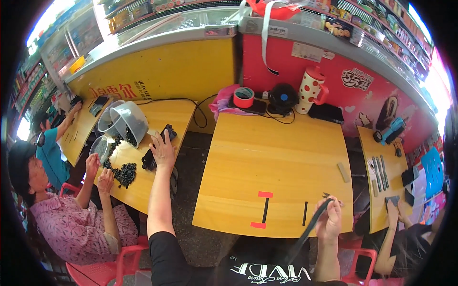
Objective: The recorder is assembling black adjustable fabric straps by threading them through plastic buckle and adjuster components at a workshop table.
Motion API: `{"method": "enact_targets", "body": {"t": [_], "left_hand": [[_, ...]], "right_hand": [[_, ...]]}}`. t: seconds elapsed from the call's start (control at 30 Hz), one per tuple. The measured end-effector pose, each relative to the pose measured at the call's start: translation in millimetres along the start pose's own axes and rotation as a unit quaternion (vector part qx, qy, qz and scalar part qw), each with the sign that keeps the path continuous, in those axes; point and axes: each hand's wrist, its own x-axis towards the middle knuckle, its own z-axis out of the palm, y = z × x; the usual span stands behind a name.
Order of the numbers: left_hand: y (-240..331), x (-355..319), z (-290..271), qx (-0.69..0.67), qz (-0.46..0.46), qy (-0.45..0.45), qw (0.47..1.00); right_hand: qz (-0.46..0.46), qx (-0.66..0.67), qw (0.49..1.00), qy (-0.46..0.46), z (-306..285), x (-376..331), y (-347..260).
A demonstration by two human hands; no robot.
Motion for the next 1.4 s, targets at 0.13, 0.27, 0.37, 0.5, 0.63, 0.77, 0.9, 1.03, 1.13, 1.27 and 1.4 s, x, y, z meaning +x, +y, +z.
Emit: {"method": "enact_targets", "body": {"t": [0.13, 0.27, 0.37, 0.5, 0.63, 0.77, 0.9, 1.03, 1.13, 1.27, 1.4], "left_hand": [[20, -17, -36, -0.030, 0.040, 0.034, 0.998], [73, -42, -108, -0.252, 0.124, 0.118, 0.952], [121, -87, -166, -0.594, 0.242, -0.124, 0.757], [163, -131, -209, -0.654, 0.270, -0.291, 0.644], [181, -140, -195, -0.682, 0.266, -0.322, 0.600], [187, -148, -190, -0.686, 0.281, -0.310, 0.595], [182, -148, -179, -0.804, 0.184, -0.527, 0.203], [180, -140, -180, -0.805, 0.160, -0.513, 0.251], [174, -124, -166, -0.759, 0.124, -0.474, 0.428], [174, -144, -185, -0.802, 0.085, -0.412, 0.424], [184, -173, -183, -0.870, 0.041, -0.345, 0.350]], "right_hand": [[0.006, -0.014, 1.000, 0.013, 8, -12, -11], [-0.045, -0.023, 0.997, 0.060, -1, -11, -14], [-0.067, 0.027, 0.997, 0.039, 1, -1, -13], [-0.060, 0.043, 0.997, 0.030, 28, 20, -13], [-0.082, 0.055, 0.995, 0.032, 20, 42, -7], [-0.082, 0.034, 0.995, 0.046, 10, 51, -4], [0.107, 0.045, 0.993, -0.020, 8, 59, -1], [0.210, 0.019, 0.976, -0.053, -7, 72, 5], [0.139, -0.055, 0.985, -0.087, -8, 68, -7], [-0.026, -0.259, 0.957, -0.126, 12, 43, -29], [-0.223, -0.475, 0.826, -0.206, 12, 33, -35]]}}
